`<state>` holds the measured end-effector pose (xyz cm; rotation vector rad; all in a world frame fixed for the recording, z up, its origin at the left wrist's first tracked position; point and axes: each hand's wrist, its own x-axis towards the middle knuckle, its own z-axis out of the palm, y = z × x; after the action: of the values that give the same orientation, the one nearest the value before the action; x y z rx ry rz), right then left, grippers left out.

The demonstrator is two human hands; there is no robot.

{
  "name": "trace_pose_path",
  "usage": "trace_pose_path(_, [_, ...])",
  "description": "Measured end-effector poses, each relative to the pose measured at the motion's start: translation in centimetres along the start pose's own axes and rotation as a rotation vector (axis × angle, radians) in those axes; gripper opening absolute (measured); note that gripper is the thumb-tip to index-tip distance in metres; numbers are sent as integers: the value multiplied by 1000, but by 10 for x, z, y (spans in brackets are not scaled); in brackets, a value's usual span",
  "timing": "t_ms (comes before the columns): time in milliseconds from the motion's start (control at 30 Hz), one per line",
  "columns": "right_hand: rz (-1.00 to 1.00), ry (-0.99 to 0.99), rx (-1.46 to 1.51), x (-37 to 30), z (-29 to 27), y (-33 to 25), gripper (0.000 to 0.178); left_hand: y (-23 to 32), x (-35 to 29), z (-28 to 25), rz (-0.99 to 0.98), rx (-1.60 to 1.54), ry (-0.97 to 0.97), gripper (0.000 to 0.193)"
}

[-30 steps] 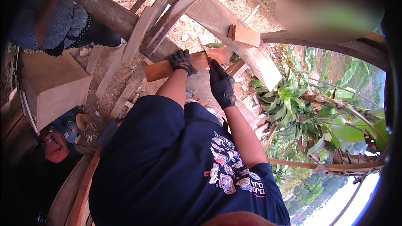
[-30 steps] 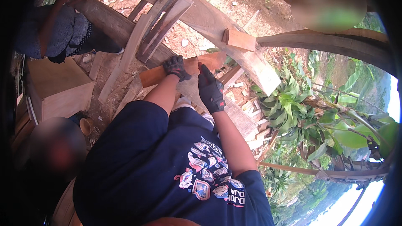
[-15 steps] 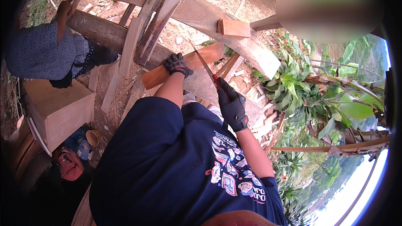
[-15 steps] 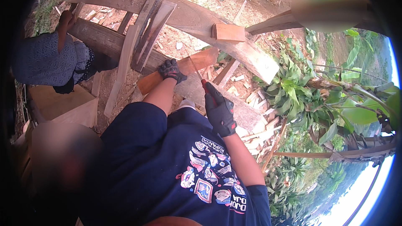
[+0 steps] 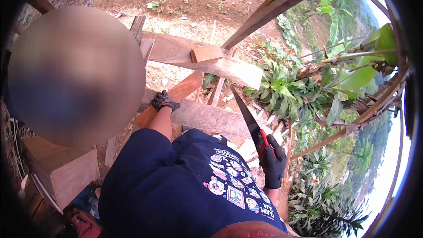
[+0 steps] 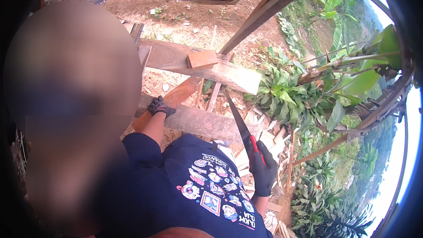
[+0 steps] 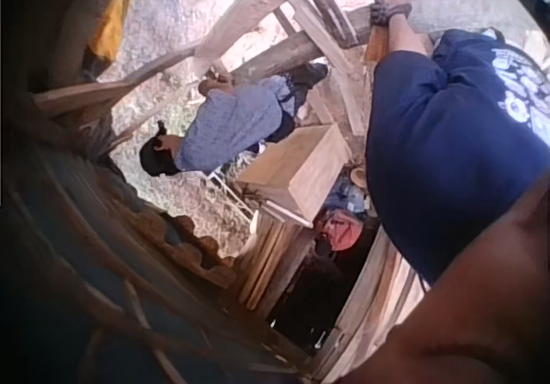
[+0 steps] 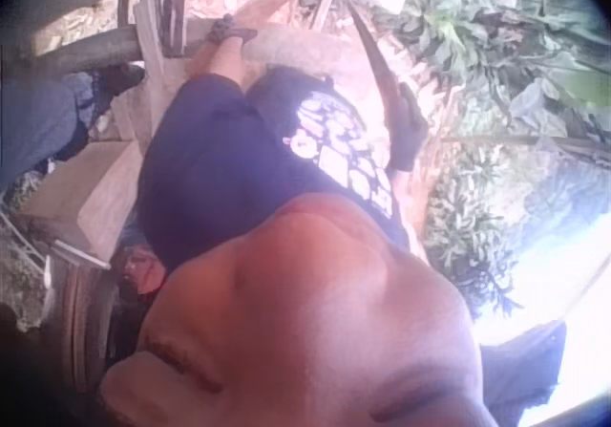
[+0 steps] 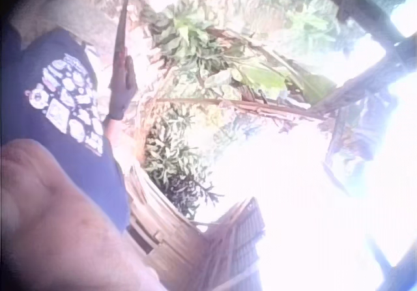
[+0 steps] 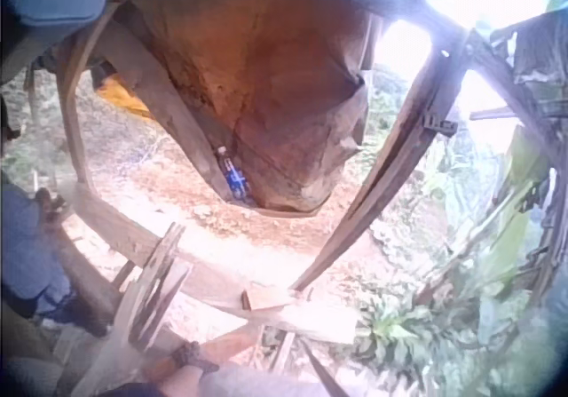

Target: The person uses a hand saw to cut a small wooden block clamped on a wooden workbench. They repeatedly position the block, saw through it, and remove the cut piece while another person works nearby.

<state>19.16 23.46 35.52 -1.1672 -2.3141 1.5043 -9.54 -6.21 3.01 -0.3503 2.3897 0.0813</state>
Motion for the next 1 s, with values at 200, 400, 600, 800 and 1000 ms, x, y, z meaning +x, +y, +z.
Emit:
trace_pose_path(200, [90, 140, -100, 34, 3, 85, 42, -25, -5, -13, -111, -5, -56, 132])
trace_pose_path(400, [166, 198, -57, 12, -35, 134, 45, 0, 4, 14, -92, 67, -57, 138])
trace_pose_path(600, [184, 133, 101, 22, -43, 149, 47, -6, 32, 49, -151, 66, 54, 151])
trace_pose_path(800, [46, 47, 28, 69, -74, 149, 46, 24, -3, 105, -9, 73, 196, 134])
trace_pose_path(1000, [143, -173, 695, 125, -91, 136, 42, 17, -40, 143, 8, 95, 99, 121])
